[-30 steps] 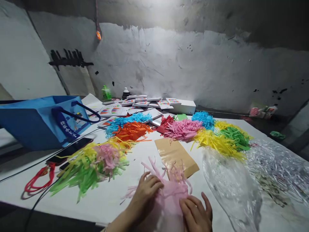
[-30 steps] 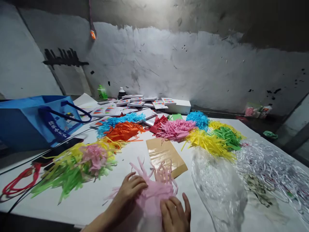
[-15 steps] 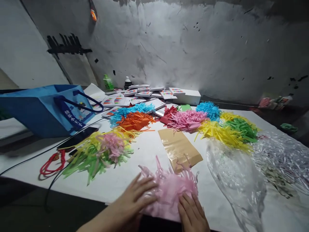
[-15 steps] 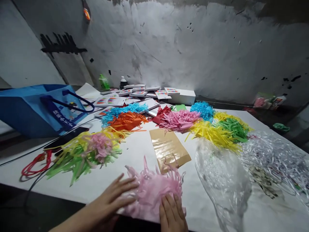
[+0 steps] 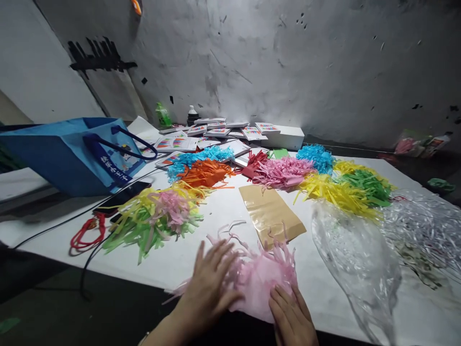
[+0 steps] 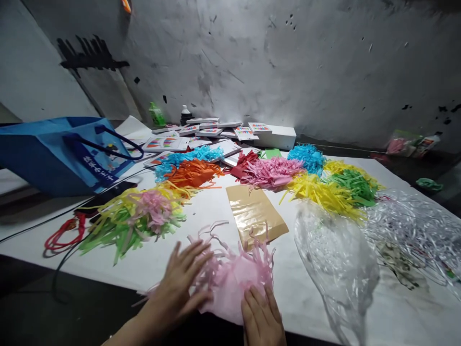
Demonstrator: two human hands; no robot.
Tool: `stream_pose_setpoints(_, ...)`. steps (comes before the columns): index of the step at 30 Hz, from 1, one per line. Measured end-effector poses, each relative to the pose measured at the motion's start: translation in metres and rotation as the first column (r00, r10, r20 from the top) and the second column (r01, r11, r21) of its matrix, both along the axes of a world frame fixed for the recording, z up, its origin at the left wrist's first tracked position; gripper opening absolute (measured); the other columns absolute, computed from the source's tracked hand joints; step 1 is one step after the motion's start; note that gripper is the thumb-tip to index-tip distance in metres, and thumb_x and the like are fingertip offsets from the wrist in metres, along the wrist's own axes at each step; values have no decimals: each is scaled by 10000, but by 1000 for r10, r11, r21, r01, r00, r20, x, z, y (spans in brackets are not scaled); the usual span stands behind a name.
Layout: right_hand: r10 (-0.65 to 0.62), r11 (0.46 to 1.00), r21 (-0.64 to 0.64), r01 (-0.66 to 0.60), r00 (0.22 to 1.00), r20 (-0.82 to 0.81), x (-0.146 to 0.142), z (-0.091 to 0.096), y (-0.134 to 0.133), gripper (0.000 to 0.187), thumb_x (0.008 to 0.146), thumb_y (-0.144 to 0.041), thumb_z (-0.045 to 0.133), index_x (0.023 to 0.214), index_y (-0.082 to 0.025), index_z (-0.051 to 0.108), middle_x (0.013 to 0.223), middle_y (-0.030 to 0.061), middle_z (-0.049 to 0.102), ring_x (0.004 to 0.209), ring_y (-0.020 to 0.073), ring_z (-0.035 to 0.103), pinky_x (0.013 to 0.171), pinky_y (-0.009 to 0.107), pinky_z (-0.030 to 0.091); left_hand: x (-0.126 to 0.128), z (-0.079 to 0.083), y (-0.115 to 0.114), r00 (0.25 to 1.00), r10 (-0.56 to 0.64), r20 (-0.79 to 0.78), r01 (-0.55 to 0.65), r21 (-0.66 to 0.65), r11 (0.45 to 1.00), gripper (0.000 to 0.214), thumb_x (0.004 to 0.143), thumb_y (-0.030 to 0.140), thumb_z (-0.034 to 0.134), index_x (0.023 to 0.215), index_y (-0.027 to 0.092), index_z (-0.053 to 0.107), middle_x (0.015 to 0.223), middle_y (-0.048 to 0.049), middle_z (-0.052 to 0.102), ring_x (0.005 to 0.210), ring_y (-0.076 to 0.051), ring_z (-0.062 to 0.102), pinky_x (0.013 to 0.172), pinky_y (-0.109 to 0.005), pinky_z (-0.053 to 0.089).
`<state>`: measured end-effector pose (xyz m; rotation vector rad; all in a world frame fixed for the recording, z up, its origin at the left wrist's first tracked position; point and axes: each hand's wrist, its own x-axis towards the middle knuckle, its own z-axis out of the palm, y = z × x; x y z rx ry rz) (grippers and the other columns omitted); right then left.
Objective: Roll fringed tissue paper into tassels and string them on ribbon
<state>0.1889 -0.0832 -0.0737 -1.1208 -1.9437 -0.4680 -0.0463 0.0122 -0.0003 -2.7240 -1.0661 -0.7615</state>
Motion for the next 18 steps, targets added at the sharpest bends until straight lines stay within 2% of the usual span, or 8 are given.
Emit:
stream_pose_setpoints(1, 14, 1000, -6, -14, 1000, -18, -1, 2, -1, 318, 892, -40, 410, 1085, -113, 652, 1021, 99, 765, 1118, 210, 670, 1129, 439, 384, 6, 3, -8, 992, -127, -3, 127, -1, 992, 645, 866, 602, 584, 1331, 158, 526, 1337, -158, 611, 1325, -329, 463, 1198, -571, -24)
stream_pose_setpoints(3, 34, 999, -9, -35, 998, -44, -4, 7, -1, 325, 878, -38, 420, 1100, -117, 643, 1010, 95, 767, 1099, 210, 678, 1119, 452, 386, 21, 7, -23, 954, -292, 69, 292, 11, 956, 415, 931, 496, 557, 1210, 193, 602, 1158, -77, 716, 1200, -253, 579, 1215, -519, -46)
stream_pose_setpoints(5, 11, 1000, -18, -12, 999, -50, -4, 13, 1, 336, 862, -52, 430, 1118, -119, 636, 1029, 97, 761, 1095, 223, 676, 1134, 493, 338, 35, 6, -32, 931, -305, 200, 309, 15, 951, 177, 996, 241, 484, 1058, 209, 646, 946, 2, 758, 1019, -162, 660, 1234, -465, 0)
stream_pose_setpoints(6, -21, 999, -26, 20, 999, -40, -3, 17, 3, 352, 852, -55, 428, 1130, -118, 634, 1040, 99, 757, 1087, 230, 676, 1143, 516, 301, 39, 5, -34, 921, -293, 256, 300, 14, 954, 204, 996, 157, 454, 1019, 208, 650, 886, 21, 757, 962, -137, 672, 1239, -444, 32)
stream_pose_setpoints(8, -125, 991, -56, 123, 992, -23, 3, 24, 8, 404, 817, -38, 404, 1138, -125, 634, 1041, 90, 752, 1049, 233, 685, 1144, 547, 246, 43, 0, -34, 905, -298, 304, 310, 10, 951, 220, 994, 131, 446, 1020, 206, 651, 865, 21, 760, 941, -129, 678, 1240, -437, 81)
stream_pose_setpoints(11, -300, 950, -97, 298, 954, -1, 28, 36, 14, 441, 758, -19, 391, 1091, -160, 643, 988, 56, 752, 971, 224, 699, 1099, 546, 272, 39, -11, -30, 881, -296, 368, 301, 46, 953, 241, 1012, 161, 422, 1027, 213, 656, 869, 7, 768, 939, -144, 685, 1229, -489, 127)
stream_pose_setpoints(14, -514, 855, -30, 517, 855, 73, 69, 49, 11, 342, 813, -90, 421, 1046, -190, 651, 945, 43, 757, 889, 240, 710, 1021, 549, 343, 34, -25, -27, 867, -270, 418, 274, 51, 960, 265, 1027, 190, 401, 1042, 212, 664, 900, -10, 773, 947, -161, 686, 1216, -528, 151)
stream_pose_setpoints(18, -772, 634, 121, 764, 615, 161, 120, 67, -9, 297, 892, -208, 427, 1043, -125, 670, 963, 138, 752, 818, 319, 706, 875, 563, 438, 33, -33, -25, 874, -251, 417, 261, 34, 965, 266, 1024, 176, 404, 1057, 217, 665, 932, -15, 774, 956, -160, 683, 1218, -522, 153)
